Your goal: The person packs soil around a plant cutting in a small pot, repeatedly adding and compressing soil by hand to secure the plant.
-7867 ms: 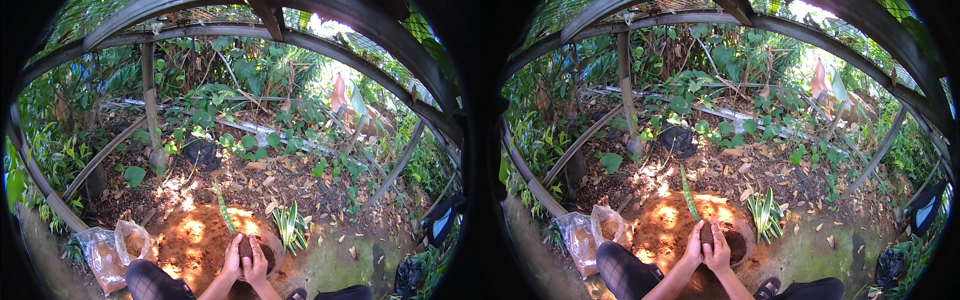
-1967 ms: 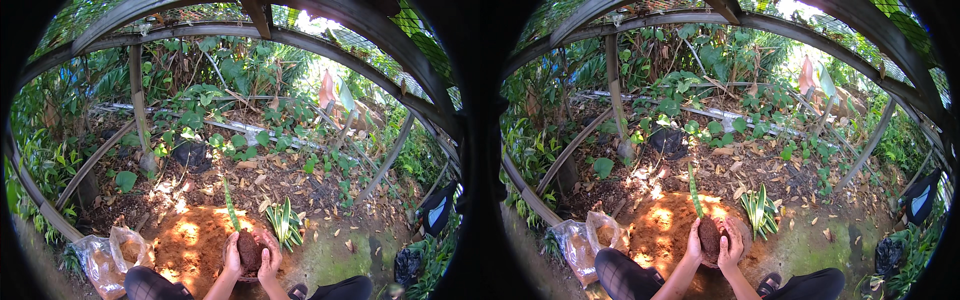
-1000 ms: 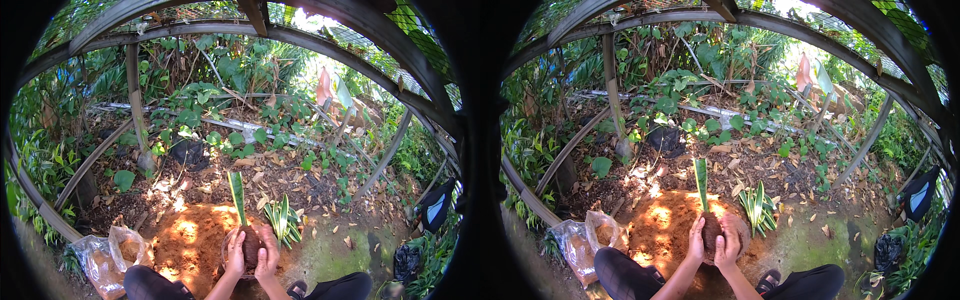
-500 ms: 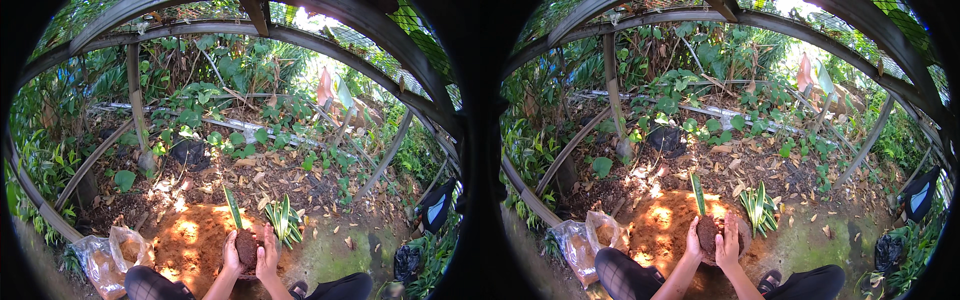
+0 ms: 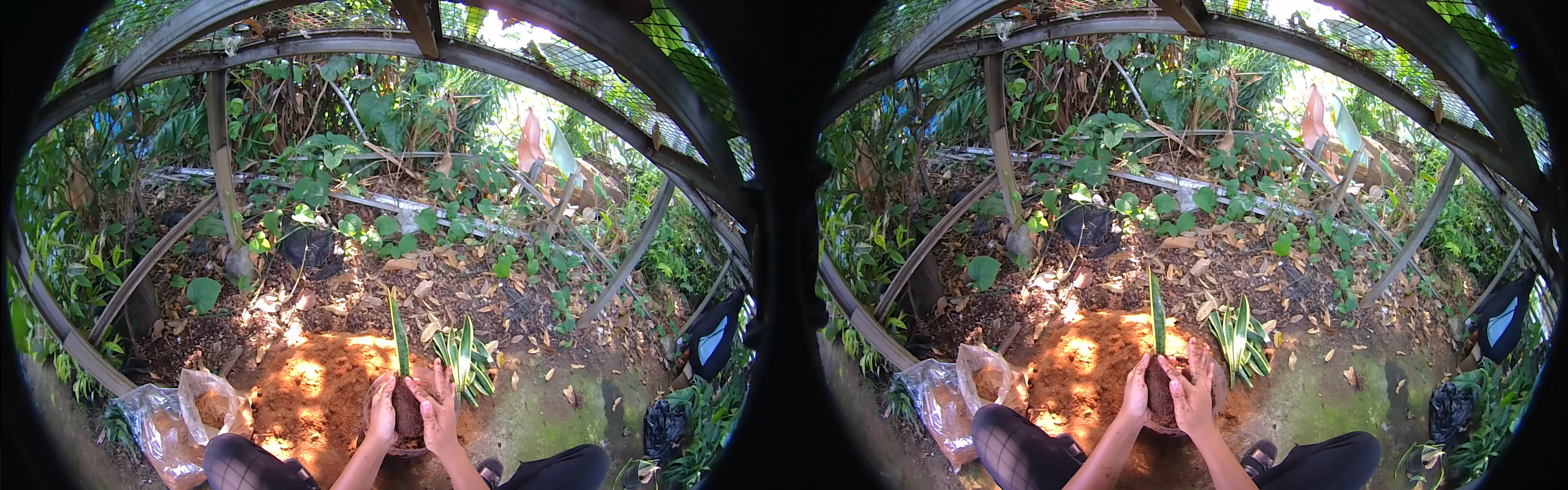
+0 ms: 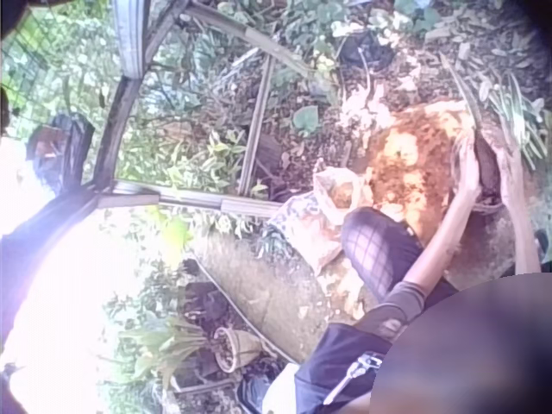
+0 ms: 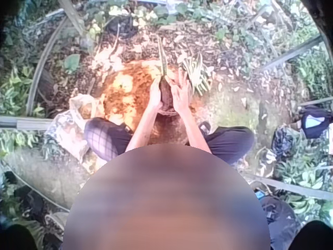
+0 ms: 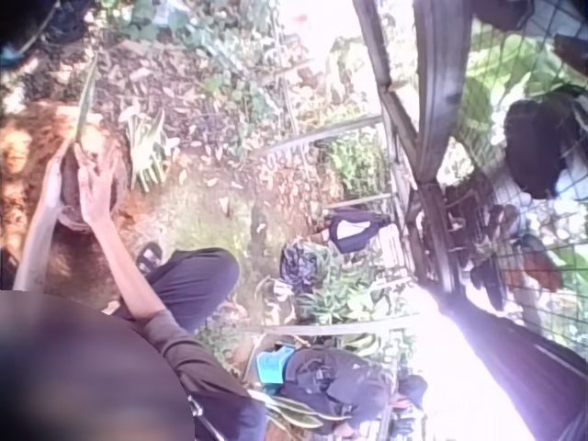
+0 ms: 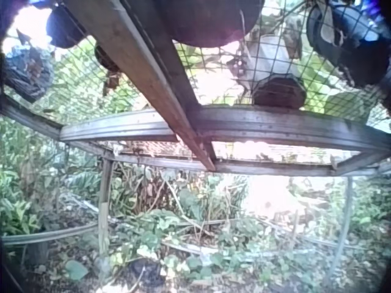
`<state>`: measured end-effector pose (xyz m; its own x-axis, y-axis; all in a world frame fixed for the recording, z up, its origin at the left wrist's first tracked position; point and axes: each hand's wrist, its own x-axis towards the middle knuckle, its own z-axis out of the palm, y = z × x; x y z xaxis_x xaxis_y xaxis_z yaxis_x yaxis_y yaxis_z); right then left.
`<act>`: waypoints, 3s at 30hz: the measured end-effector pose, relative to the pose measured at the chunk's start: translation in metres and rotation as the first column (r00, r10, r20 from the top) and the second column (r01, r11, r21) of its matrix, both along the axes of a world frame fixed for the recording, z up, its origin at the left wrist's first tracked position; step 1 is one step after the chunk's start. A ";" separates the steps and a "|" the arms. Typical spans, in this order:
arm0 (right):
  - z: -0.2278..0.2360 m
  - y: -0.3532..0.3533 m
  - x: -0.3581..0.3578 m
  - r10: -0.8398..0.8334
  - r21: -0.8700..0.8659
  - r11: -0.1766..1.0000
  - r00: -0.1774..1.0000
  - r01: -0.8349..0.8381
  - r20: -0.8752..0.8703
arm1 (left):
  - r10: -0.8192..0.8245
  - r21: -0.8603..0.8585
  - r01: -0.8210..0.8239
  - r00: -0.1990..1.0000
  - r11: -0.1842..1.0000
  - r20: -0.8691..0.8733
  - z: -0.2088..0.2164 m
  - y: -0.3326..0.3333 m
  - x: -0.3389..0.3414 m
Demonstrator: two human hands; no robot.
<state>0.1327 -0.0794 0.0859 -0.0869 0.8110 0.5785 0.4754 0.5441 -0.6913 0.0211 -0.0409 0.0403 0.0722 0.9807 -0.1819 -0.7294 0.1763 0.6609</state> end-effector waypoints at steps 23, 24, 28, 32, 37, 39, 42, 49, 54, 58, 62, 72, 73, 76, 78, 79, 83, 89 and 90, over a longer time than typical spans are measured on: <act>0.001 -0.002 -0.001 0.091 0.091 0.994 0.940 -0.064 -0.328 | -0.001 -0.003 0.002 0.985 1.000 0.172 -0.013 0.005 0.000; 0.000 -0.004 -0.009 0.071 0.126 0.992 0.918 -0.023 -0.390 | 0.028 -0.018 -0.025 0.985 1.000 0.172 -0.007 0.001 0.005; 0.002 -0.004 -0.028 -0.173 0.089 0.963 0.841 0.252 -0.512 | -0.019 0.027 0.014 0.973 1.000 0.231 0.020 -0.014 0.015; 0.006 -0.003 -0.039 -0.098 0.015 0.990 0.743 0.144 -0.662 | 0.050 0.002 -0.053 0.958 0.999 0.283 0.035 -0.013 0.003; 0.005 -0.005 -0.039 -0.012 0.270 0.960 0.974 0.074 -0.226 | -0.039 0.016 0.036 0.833 0.999 0.552 0.032 -0.003 -0.015; 0.005 -0.001 -0.034 -0.030 0.370 0.929 0.995 -0.007 0.092 | -0.009 -0.091 0.066 0.856 0.994 0.517 0.027 -0.003 -0.017; 0.003 0.004 -0.031 -0.065 0.489 0.872 0.993 0.007 0.102 | -0.012 -0.069 0.056 0.855 0.996 0.518 0.020 -0.005 -0.011; -0.007 0.004 -0.039 -0.161 0.070 0.973 0.870 0.218 -0.466 | -0.022 -0.015 0.032 0.899 0.999 0.437 0.014 -0.005 0.006; -0.019 0.005 -0.046 -0.208 -0.284 0.950 0.420 -0.127 -0.883 | 0.051 -0.091 0.000 0.825 0.996 0.563 0.010 0.001 0.000; -0.016 -0.001 -0.034 -0.085 0.054 0.992 0.906 0.118 -0.414 | -0.002 -0.061 0.031 0.906 0.998 0.423 0.009 0.000 -0.007; -0.014 0.003 -0.029 -0.065 0.223 0.971 0.991 0.091 -0.121 | 0.084 -0.093 -0.059 0.954 0.994 0.286 0.011 -0.008 0.006; -0.026 -0.007 -0.029 -0.066 -0.028 0.998 0.911 0.060 -0.408 | 0.052 -0.042 -0.039 0.917 0.998 0.396 0.018 -0.007 -0.002; -0.024 -0.010 -0.024 -0.067 0.045 0.996 0.968 0.080 -0.241 | 0.065 -0.099 -0.034 0.939 0.995 0.337 0.017 -0.005 -0.006; -0.017 -0.013 -0.014 -0.030 0.253 0.966 0.956 -0.047 0.293 | 0.089 -0.128 -0.063 0.973 0.990 0.214 0.012 0.000 -0.012; -0.014 -0.009 -0.015 0.002 0.193 0.977 0.914 -0.088 0.405 | 0.068 -0.141 -0.043 0.982 0.989 0.177 0.009 0.002 -0.012; -0.013 -0.008 -0.014 0.029 0.132 0.989 0.952 -0.072 0.303 | 0.073 -0.179 -0.047 0.988 0.983 0.140 0.007 0.003 -0.012; -0.009 -0.003 -0.007 0.102 0.107 0.987 0.978 -0.122 0.180 | 0.033 -0.177 0.000 0.983 0.984 0.183 0.005 0.001 -0.013; -0.017 0.002 -0.008 0.135 0.038 0.990 0.989 -0.133 -0.060 | 0.004 -0.161 0.037 0.969 0.986 0.245 -0.002 0.002 -0.010; -0.019 0.004 -0.010 0.100 0.108 0.991 0.977 -0.081 -0.186 | 0.011 -0.130 0.020 0.972 0.991 0.234 -0.004 0.003 -0.008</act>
